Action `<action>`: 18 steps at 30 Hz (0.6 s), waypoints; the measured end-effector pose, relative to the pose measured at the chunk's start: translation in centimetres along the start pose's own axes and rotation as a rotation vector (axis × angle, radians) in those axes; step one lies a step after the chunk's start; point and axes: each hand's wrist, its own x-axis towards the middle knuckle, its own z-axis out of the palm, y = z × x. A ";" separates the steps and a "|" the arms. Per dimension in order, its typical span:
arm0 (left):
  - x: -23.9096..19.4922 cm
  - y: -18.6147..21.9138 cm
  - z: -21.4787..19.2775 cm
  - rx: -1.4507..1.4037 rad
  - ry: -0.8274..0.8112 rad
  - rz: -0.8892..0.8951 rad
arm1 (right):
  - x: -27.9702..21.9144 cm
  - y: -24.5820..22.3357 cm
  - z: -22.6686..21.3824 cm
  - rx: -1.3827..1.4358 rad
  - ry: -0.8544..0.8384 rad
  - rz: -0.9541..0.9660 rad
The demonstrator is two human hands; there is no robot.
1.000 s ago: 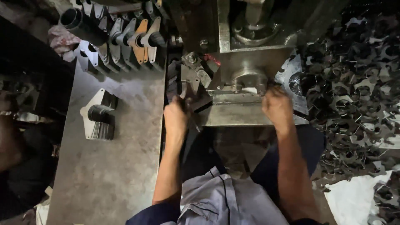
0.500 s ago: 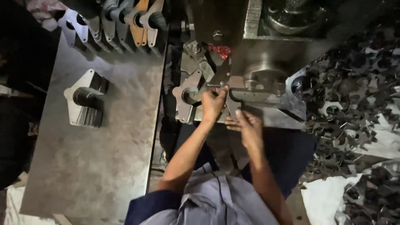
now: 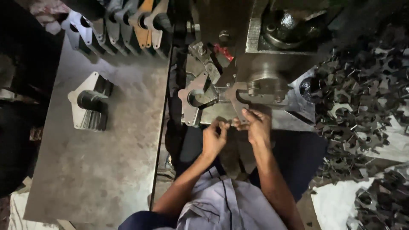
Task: Operating a press machine to punch or form small metal plates.
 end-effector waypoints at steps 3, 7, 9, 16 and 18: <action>-1.7 -1.5 0.3 0.002 0.009 0.055 | -1.0 -2.8 -0.1 0.033 -0.062 0.110; -0.2 2.2 -0.4 0.137 0.034 0.481 | -3.7 -8.6 -0.1 0.348 -0.375 0.150; 1.1 4.7 -0.3 0.221 0.019 0.567 | -4.9 -8.5 -0.8 0.307 -0.403 0.058; 8.5 2.0 3.4 0.250 -0.107 0.666 | -2.1 -5.0 -0.8 0.114 -0.085 -0.230; 10.2 0.0 3.4 -0.080 -0.005 0.749 | -1.8 -5.7 -0.1 0.288 -0.176 -0.282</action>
